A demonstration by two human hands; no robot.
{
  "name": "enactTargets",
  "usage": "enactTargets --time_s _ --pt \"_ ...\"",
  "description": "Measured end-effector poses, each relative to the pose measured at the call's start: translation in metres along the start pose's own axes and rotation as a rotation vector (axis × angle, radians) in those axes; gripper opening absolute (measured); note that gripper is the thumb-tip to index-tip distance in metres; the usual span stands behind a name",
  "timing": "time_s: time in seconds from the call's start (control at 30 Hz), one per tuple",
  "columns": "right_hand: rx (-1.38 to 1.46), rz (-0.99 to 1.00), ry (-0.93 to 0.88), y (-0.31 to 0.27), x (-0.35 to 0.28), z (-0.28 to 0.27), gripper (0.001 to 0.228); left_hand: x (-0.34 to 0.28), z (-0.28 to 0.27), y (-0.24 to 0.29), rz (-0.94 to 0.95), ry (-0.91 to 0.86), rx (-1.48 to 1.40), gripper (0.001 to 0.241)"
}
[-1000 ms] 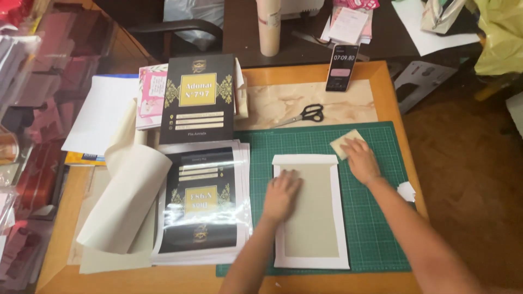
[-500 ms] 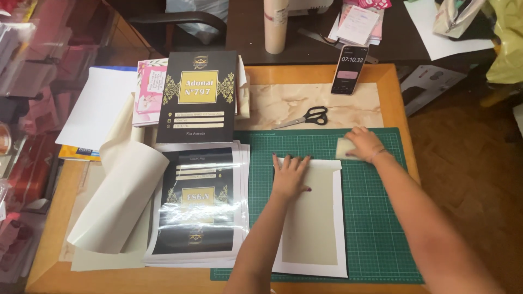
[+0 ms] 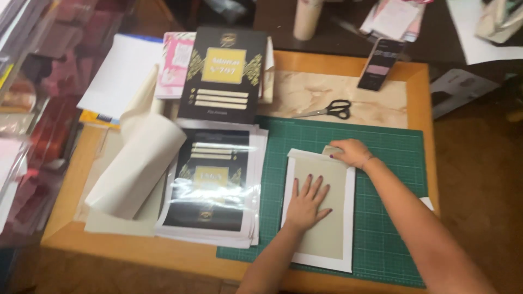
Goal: The person trims the edges of a book cover with scissors, then smooths the cover with a small block. They flip the book over to work on the other side and place the finished book on a stack.
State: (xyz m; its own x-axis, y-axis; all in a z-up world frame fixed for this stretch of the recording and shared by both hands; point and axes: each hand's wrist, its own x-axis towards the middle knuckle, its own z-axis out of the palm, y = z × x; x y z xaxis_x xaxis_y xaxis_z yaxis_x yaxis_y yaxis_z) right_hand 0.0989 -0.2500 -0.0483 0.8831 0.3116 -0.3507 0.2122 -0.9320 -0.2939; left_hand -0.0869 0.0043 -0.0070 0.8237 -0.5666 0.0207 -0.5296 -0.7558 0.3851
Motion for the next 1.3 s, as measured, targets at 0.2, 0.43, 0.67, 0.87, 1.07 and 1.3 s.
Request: enactTargets --time_s 0.2,0.43,0.67,0.87,1.07,1.3 --pt "-0.046 -0.037 0.022 -0.113 0.016 -0.007 0.04 0.005 0.019 -0.003 -0.027 -0.021 0.023 0.074" --pt "-0.058 -0.063 0.07 -0.125 0.01 -0.011 0.038 0.011 0.022 -0.005 -0.065 -0.024 0.051 0.076" --pt "-0.044 0.042 -0.002 -0.049 -0.018 -0.017 0.039 0.01 0.015 -0.005 -0.037 -0.012 0.018 0.074" --pt "-0.071 -0.065 0.063 -0.148 0.046 0.001 0.032 0.01 0.022 -0.01 -0.02 -0.003 0.049 0.075" --pt "-0.093 -0.069 0.073 -0.091 0.006 -0.008 0.026 0.012 0.019 -0.005 -0.038 0.018 0.051 0.076" --pt "-0.02 0.026 0.036 0.027 -0.034 -0.004 0.039 0.01 0.012 -0.004 -0.038 -0.023 0.019 0.077"
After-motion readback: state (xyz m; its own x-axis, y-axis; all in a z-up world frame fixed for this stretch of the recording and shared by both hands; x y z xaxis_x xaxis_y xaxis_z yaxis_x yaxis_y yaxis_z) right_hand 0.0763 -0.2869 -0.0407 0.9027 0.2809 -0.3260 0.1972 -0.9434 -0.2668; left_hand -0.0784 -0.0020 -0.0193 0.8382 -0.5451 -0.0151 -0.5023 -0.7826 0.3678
